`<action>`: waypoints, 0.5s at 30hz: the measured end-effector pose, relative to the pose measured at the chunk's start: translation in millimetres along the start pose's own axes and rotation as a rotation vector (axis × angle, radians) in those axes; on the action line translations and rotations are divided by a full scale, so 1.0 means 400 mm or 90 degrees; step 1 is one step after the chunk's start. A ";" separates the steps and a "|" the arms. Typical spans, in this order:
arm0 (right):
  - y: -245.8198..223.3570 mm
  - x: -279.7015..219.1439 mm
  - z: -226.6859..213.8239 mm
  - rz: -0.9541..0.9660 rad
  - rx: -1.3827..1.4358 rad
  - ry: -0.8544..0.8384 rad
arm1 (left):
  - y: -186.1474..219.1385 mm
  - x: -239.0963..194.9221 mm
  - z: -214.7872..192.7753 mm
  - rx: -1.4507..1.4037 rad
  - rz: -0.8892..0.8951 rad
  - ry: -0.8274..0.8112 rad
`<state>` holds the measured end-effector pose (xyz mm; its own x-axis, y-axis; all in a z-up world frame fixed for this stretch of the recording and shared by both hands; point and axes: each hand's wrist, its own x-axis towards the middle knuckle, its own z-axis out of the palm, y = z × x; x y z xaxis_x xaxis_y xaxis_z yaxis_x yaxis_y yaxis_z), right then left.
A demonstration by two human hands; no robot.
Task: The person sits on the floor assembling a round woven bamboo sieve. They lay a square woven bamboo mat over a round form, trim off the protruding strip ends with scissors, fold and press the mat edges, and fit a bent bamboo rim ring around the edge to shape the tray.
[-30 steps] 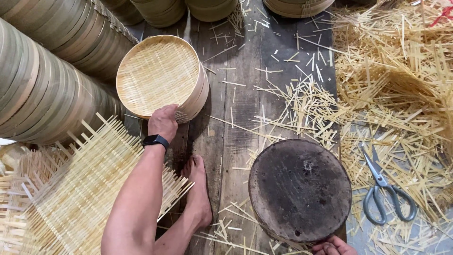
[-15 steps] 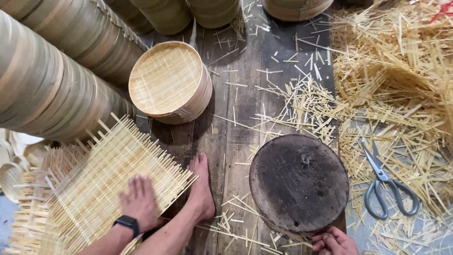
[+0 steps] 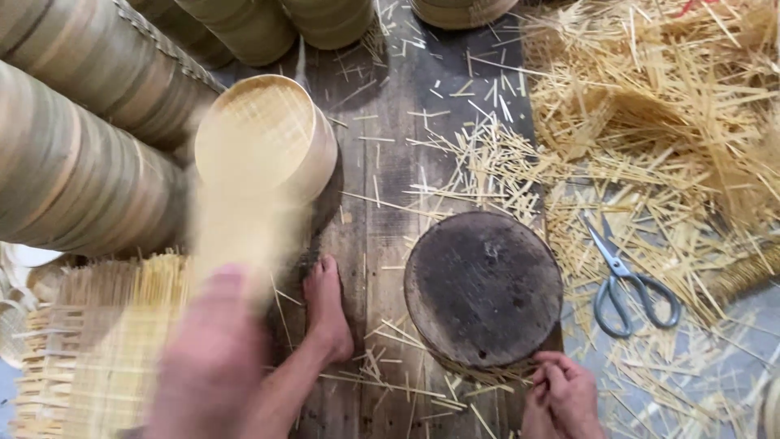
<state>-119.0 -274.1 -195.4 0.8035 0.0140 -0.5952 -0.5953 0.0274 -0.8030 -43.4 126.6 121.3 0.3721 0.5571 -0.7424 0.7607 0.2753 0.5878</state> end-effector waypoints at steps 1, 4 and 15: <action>-0.091 -0.018 0.007 0.000 -0.001 0.004 | -0.059 0.066 -0.016 -0.014 -0.009 -0.029; -0.340 -0.057 0.013 -0.149 -0.223 0.128 | -0.243 0.226 -0.067 -0.046 -0.037 -0.119; -0.487 0.164 -0.033 0.168 -0.008 -0.102 | -0.173 0.152 0.084 0.246 0.306 0.150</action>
<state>49.8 -291.6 -78.4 0.6113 0.1769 -0.7714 -0.7825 -0.0111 -0.6226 -55.6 115.0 24.8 0.6252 0.7160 -0.3105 0.6915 -0.3238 0.6457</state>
